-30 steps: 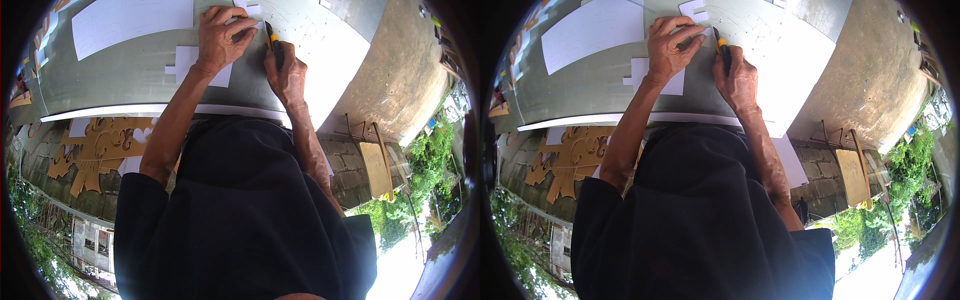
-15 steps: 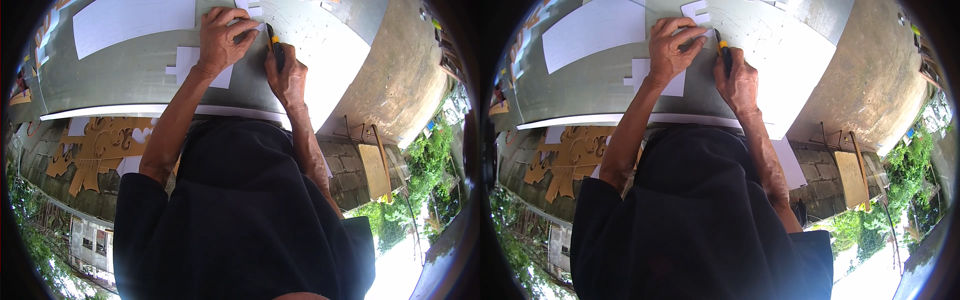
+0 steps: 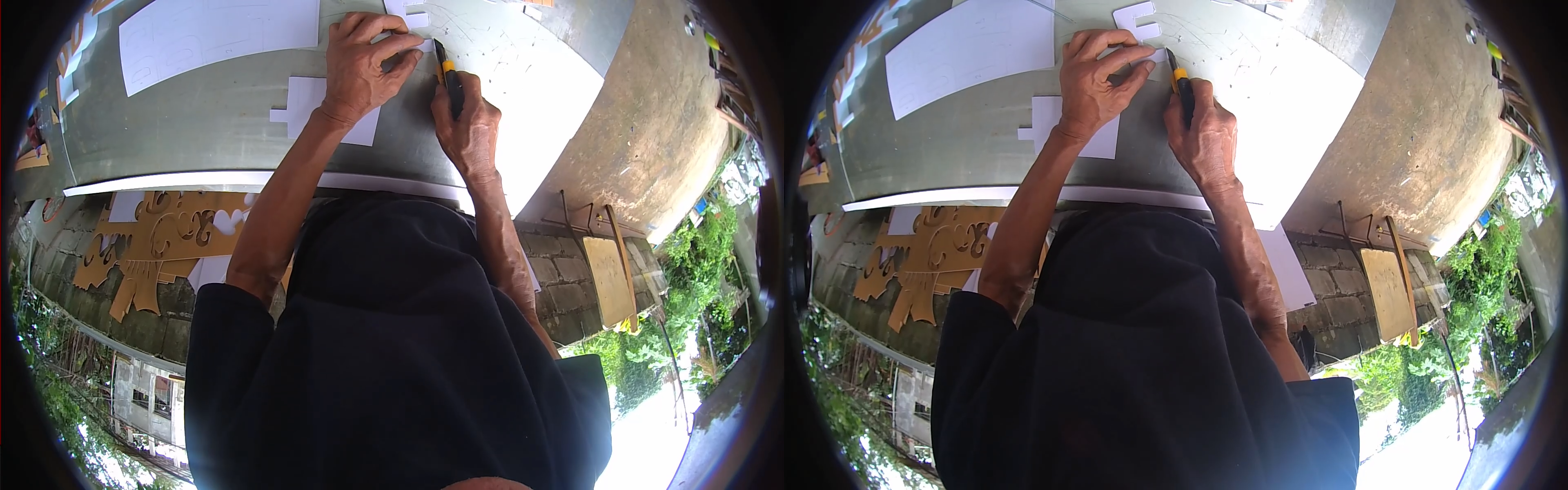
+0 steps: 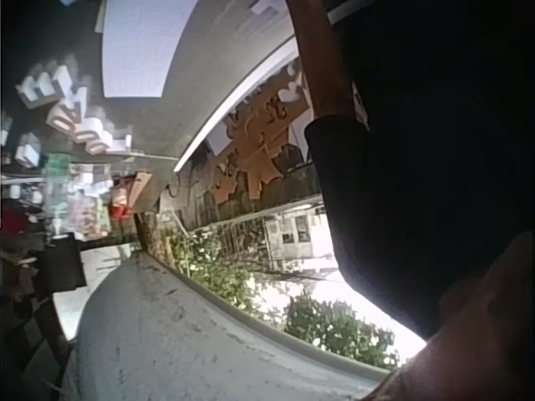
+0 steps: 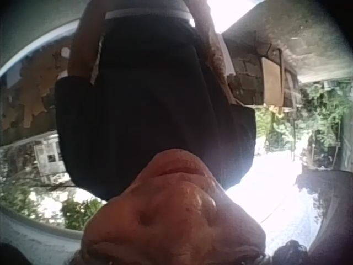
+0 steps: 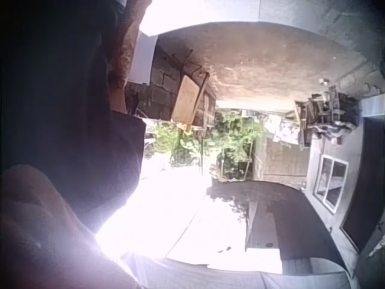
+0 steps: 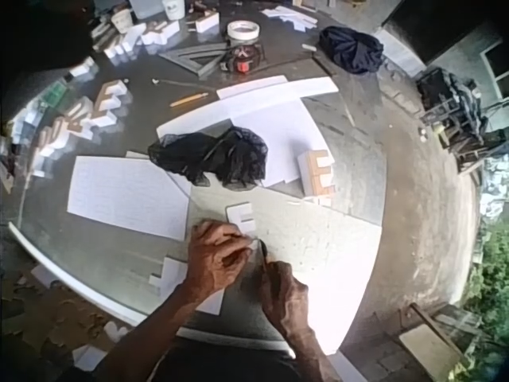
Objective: The recorder is assembling 3D foam/sign letters by joining pieces together at a work table.
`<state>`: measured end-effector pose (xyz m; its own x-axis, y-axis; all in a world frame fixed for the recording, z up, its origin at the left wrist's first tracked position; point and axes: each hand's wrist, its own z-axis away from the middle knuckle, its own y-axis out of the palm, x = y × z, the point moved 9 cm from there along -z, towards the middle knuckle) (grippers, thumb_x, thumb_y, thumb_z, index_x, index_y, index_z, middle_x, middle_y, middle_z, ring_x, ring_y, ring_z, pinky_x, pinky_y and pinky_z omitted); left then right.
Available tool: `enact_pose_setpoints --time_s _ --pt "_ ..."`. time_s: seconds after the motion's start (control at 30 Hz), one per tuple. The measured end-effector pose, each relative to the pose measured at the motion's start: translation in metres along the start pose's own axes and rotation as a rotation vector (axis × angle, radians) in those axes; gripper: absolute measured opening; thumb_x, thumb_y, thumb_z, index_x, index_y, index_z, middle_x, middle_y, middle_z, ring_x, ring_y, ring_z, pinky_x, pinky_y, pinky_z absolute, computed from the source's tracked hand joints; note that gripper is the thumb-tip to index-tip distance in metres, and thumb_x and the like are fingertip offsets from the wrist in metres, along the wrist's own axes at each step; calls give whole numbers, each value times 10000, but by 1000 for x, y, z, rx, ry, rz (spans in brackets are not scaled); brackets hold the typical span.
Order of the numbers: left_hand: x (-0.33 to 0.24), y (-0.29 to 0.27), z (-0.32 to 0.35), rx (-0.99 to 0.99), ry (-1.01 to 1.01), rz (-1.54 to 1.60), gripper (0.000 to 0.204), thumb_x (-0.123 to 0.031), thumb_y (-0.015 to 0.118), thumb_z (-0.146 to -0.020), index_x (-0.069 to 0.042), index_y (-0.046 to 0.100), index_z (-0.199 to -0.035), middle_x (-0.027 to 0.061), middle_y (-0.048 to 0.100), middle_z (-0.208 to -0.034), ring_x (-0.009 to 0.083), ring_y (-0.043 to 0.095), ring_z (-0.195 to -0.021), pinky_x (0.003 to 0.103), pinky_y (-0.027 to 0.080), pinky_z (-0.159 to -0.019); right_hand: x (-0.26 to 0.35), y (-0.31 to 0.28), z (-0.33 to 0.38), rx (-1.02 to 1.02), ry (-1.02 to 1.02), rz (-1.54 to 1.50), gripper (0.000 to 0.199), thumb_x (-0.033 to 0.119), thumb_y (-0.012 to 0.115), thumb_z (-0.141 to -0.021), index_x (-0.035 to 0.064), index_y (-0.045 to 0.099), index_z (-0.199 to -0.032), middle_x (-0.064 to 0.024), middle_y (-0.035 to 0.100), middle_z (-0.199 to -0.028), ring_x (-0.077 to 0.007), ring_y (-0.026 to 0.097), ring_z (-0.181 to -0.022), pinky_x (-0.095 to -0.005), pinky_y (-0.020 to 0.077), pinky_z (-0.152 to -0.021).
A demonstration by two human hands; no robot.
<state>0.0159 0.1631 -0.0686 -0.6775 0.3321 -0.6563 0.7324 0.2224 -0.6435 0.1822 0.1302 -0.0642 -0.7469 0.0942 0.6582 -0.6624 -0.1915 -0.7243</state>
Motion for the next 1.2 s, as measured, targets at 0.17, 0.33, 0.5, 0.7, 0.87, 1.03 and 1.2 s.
enact_pose_setpoints --time_s 0.17,0.33,0.5,0.7,0.87,1.03,1.2 --pt "0 0 1 -1 -4 8 255 -138 850 -705 -228 796 -937 -82 675 -980 168 595 -948 320 478 -849 1 -1 1 -9 -2 -22 202 133 652 -918 12 570 -1058 -218 679 -702 -367 703 -610 -433 545 -543" --pt "-1 0 0 -9 2 13 256 -134 851 -702 -226 795 -934 -82 672 -978 166 596 -946 318 481 -852 0 -1 0 8 14 -16 205 130 651 -916 9 571 -1061 -216 677 -695 -368 703 -606 -436 546 -545" --pt "0 0 1 -3 -2 -1 255 -138 852 -705 -226 796 -937 -85 672 -981 165 595 -946 318 482 -855 0 0 0 3 8 -16 203 129 651 -916 10 571 -1061 -216 675 -689 -369 701 -602 -437 542 -539" --pt "0 0 1 -2 -5 -5 254 -141 852 -707 -230 795 -939 -91 672 -982 161 594 -945 319 478 -858 0 0 0 18 28 -14 197 127 647 -920 11 572 -1060 -216 673 -688 -364 700 -597 -437 538 -538" --pt "0 0 1 5 -10 -4 253 -140 852 -706 -230 793 -936 -93 672 -981 158 595 -946 319 476 -854 1 0 0 11 13 -20 197 128 647 -921 9 572 -1060 -215 675 -694 -357 701 -600 -430 540 -545" --pt "-7 -4 -4 0 3 10 255 -140 853 -702 -227 791 -933 -90 671 -981 160 597 -945 320 468 -862 0 0 0 9 13 -29 207 124 647 -919 6 574 -1072 -221 679 -705 -358 706 -613 -426 544 -555" --pt "-7 -4 -5 6 0 11 254 -143 853 -702 -225 791 -934 -89 671 -981 162 596 -943 321 467 -866 0 0 0 14 11 -41 209 123 647 -918 6 573 -1074 -221 680 -706 -357 706 -613 -429 543 -552"
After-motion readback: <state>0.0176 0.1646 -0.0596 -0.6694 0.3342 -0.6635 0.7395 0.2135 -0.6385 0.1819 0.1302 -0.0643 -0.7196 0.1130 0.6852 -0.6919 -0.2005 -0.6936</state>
